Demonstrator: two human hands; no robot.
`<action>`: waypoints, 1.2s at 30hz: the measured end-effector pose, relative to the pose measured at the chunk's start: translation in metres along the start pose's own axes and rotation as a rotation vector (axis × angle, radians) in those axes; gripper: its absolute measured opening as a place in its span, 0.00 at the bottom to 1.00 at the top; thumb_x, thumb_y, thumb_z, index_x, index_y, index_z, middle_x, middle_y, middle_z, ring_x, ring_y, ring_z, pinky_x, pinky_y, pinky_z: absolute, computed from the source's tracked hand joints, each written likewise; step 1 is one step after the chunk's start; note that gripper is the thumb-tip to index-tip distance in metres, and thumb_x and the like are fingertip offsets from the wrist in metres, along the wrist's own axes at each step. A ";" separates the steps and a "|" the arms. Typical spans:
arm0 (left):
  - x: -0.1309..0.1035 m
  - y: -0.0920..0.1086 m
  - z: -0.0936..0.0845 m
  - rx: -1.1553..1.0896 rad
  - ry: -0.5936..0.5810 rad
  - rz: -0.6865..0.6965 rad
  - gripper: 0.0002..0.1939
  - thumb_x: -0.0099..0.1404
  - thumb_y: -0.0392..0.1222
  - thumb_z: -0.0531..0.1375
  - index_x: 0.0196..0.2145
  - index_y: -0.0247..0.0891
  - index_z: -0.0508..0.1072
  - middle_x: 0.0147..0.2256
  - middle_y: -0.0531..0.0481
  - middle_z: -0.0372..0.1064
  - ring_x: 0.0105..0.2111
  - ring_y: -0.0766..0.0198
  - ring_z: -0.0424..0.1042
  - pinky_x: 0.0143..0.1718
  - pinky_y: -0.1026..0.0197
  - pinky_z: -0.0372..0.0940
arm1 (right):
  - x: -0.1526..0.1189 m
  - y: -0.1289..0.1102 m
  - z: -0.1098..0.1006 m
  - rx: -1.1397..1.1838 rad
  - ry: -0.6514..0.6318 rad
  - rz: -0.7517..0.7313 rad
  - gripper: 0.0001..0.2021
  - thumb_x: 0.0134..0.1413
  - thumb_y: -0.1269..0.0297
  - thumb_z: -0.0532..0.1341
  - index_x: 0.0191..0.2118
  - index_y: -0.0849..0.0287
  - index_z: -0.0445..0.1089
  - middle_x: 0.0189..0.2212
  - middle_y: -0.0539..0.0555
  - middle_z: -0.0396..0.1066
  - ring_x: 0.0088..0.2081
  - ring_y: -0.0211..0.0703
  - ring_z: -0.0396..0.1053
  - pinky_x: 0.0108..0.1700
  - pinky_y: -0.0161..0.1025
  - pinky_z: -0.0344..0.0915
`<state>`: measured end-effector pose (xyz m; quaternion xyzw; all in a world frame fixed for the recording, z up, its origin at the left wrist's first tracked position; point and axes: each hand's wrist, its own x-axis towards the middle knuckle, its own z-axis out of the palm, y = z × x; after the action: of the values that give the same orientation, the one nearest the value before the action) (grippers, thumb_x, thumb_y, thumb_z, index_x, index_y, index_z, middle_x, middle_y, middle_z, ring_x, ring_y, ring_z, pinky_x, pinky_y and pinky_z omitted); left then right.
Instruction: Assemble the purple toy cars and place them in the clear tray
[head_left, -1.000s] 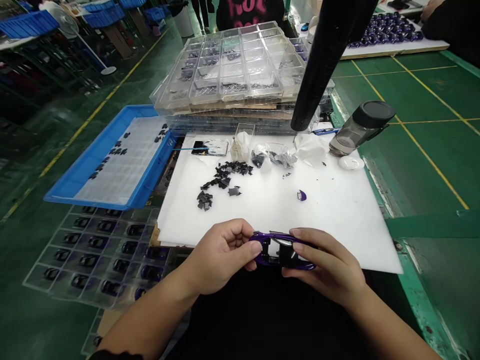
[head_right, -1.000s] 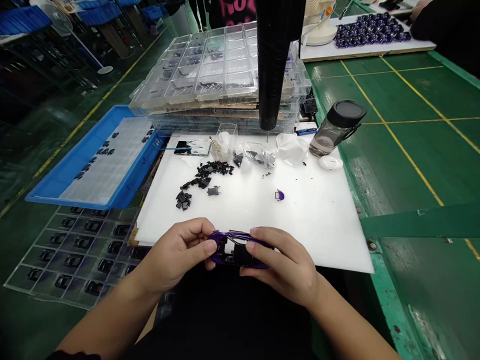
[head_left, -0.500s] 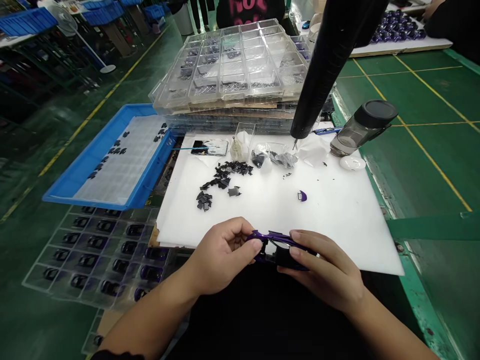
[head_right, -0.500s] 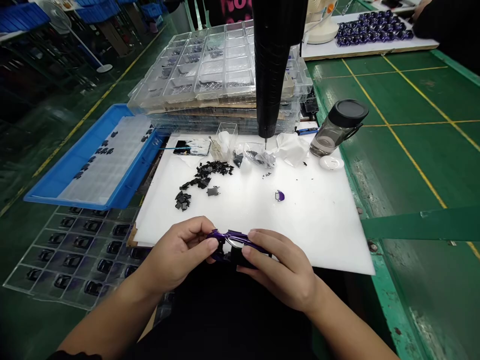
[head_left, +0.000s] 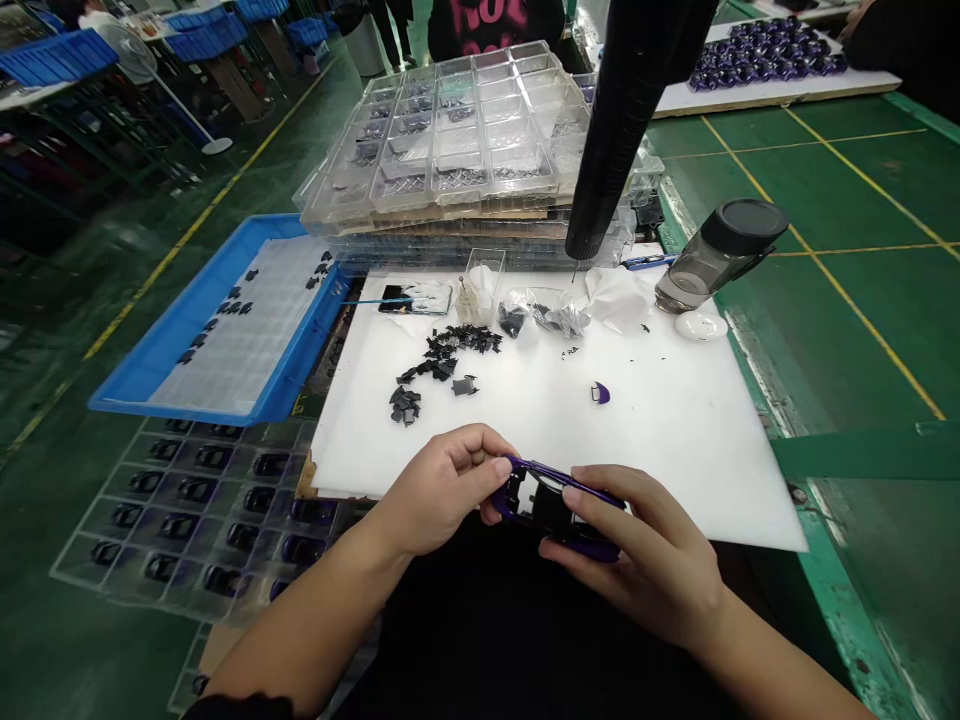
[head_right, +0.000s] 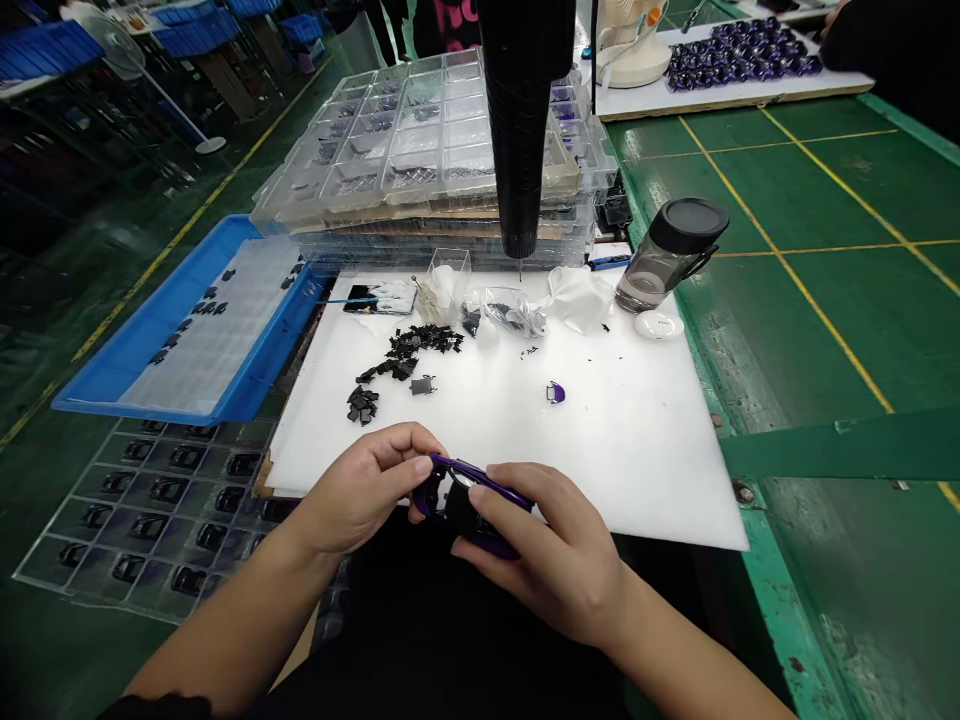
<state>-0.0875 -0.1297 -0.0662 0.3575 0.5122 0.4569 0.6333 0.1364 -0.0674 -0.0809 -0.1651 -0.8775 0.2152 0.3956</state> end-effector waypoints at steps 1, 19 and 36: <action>0.002 -0.002 -0.001 -0.030 -0.009 -0.014 0.12 0.69 0.47 0.64 0.40 0.33 0.72 0.28 0.48 0.69 0.24 0.66 0.69 0.25 0.69 0.67 | 0.001 -0.002 0.000 -0.003 0.004 0.008 0.23 0.51 0.73 0.69 0.53 0.66 0.66 0.48 0.62 0.66 0.49 0.44 0.67 0.49 0.39 0.70; 0.027 -0.018 -0.002 -0.210 -0.032 -0.115 0.20 0.62 0.51 0.69 0.37 0.28 0.76 0.25 0.46 0.68 0.18 0.70 0.64 0.19 0.72 0.62 | 0.012 -0.011 0.002 -0.062 0.062 0.106 0.22 0.51 0.70 0.70 0.51 0.68 0.67 0.43 0.62 0.68 0.44 0.45 0.69 0.45 0.40 0.70; 0.008 -0.008 -0.018 -0.072 -0.018 0.011 0.17 0.67 0.51 0.65 0.39 0.31 0.75 0.27 0.47 0.68 0.21 0.68 0.67 0.24 0.69 0.64 | 0.010 -0.004 0.018 0.017 0.052 0.240 0.22 0.53 0.67 0.69 0.53 0.61 0.67 0.44 0.60 0.70 0.46 0.47 0.70 0.47 0.43 0.71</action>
<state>-0.1030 -0.1255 -0.0804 0.3413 0.4877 0.4755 0.6477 0.1160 -0.0700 -0.0831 -0.2709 -0.8390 0.2643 0.3909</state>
